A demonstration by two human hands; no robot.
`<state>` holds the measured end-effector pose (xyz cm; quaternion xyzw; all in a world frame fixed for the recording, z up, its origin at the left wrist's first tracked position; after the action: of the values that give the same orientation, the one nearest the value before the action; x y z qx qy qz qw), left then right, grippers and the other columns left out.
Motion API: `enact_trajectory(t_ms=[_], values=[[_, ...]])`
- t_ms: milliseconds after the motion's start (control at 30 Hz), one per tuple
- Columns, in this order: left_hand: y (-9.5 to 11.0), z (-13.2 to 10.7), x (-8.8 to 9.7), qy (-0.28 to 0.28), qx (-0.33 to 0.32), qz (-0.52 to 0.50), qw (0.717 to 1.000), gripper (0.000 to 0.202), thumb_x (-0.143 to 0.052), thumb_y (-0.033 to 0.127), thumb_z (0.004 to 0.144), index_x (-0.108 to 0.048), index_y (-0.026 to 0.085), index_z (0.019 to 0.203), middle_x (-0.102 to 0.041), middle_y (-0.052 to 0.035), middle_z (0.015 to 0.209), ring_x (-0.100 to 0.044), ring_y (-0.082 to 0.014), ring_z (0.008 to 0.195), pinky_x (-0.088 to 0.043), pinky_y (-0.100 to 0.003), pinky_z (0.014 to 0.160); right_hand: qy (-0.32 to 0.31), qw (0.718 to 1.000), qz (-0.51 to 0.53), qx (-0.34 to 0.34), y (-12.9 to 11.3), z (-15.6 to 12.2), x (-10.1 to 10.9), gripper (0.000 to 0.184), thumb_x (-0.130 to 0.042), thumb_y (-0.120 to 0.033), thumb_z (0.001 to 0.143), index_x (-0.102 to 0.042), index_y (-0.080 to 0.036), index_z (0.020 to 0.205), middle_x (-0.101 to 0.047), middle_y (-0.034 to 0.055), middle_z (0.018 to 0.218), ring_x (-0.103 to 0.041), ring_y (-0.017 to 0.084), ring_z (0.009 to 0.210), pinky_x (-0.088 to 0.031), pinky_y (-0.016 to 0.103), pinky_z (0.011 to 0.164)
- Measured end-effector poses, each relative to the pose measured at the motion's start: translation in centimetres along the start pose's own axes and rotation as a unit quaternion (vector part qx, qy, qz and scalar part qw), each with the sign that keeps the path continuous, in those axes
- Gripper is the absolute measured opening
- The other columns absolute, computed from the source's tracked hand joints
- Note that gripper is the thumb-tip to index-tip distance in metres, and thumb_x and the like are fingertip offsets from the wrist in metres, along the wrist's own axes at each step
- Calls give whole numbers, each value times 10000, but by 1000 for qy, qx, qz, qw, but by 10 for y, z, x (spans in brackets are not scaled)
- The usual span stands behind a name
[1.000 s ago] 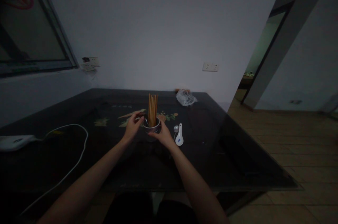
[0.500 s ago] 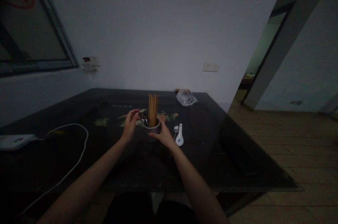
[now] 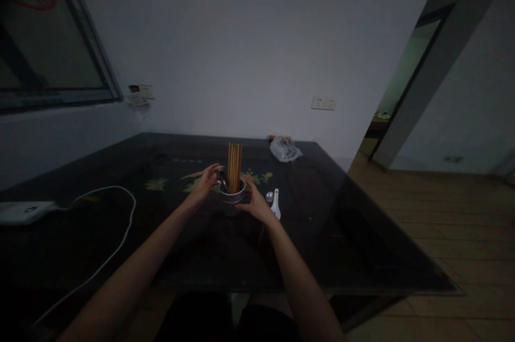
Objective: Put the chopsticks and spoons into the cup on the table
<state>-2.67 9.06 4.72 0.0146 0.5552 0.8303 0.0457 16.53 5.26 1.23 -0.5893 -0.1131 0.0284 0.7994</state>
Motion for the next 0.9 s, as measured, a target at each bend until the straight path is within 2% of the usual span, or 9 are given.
enact_trajectory(t_ms=[100, 200, 267, 400, 500, 600, 733, 900], values=[[-1, -2, -5, -83, 8, 61, 995, 721, -607, 609, 702, -436, 185, 1260, -482, -138, 1326, -442, -276, 1239, -356, -402, 1016, 40, 997, -63, -38, 0, 2, 14, 875, -804, -191, 513, -413, -213, 1294, -598, 81, 1075, -595, 205, 945, -506, 363, 781], [2, -7, -8, -160, 16, 107, 981, 746, -576, 609, 730, -376, 172, 1300, -480, -140, 1336, -436, -281, 1252, -326, -424, 1046, 79, 977, -190, -49, -8, 1, 31, 668, -745, -180, 596, -492, -196, 1214, -614, 44, 968, -595, 164, 821, -489, 312, 725], [4, -10, -10, -205, 21, 115, 972, 737, -588, 573, 742, -354, 177, 1317, -479, -136, 1341, -441, -278, 1252, -334, -412, 1045, 110, 945, -302, -50, -17, -2, 43, 462, -689, -187, 670, -566, -185, 1115, -618, 29, 899, -584, 154, 787, -467, 292, 727], [5, -14, -11, -261, 34, 111, 958, 765, -683, 464, 702, -340, 195, 1331, -452, -126, 1371, -428, -277, 1268, -323, -403, 1063, 155, 852, -490, -102, -32, -12, 62, 149, -610, -261, 778, -655, -180, 895, -635, 66, 898, -586, 186, 875, -426, 278, 752], [0, -15, -13, -279, 57, 104, 953, 826, -751, 395, 644, -337, 196, 1330, -455, -136, 1366, -439, -281, 1259, -317, -432, 1069, 141, 799, -561, -165, -36, -18, 66, 172, -585, -335, 811, -677, -190, 820, -655, 94, 951, -601, 215, 925, -420, 282, 733], [-4, -16, -15, -286, 72, 87, 952, 856, -785, 337, 615, -332, 171, 1322, -464, -162, 1350, -472, -279, 1230, -324, -453, 1062, 99, 769, -595, -210, -33, -20, 61, 216, -608, -375, 800, -690, -184, 861, -671, 118, 981, -609, 245, 968, -429, 297, 734], [-6, -20, -19, -299, 71, 75, 949, 850, -798, 302, 602, -345, 154, 1306, -462, -174, 1350, -457, -278, 1243, -301, -455, 1078, 62, 750, -613, -240, -27, -21, 54, 311, -641, -395, 780, -675, -160, 981, -665, 156, 1047, -597, 277, 1035, -442, 331, 776], [-13, -25, -22, -308, 98, 90, 942, 876, -802, 306, 589, -337, 156, 1316, -479, -162, 1341, -460, -281, 1239, -312, -456, 1072, 32, 743, -618, -256, -19, -22, 48, 373, -659, -380, 774, -647, -151, 1067, -660, 177, 1065, -588, 285, 1065, -446, 347, 808]])
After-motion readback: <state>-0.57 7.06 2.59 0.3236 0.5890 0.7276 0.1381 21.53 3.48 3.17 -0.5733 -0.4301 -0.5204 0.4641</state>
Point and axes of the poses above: each hand's wrist, its own z-axis towards the middle knuckle, its own x-axis out of the back of the hand, y = z × x, the point moved 4 cm from there along z, towards the middle knuckle
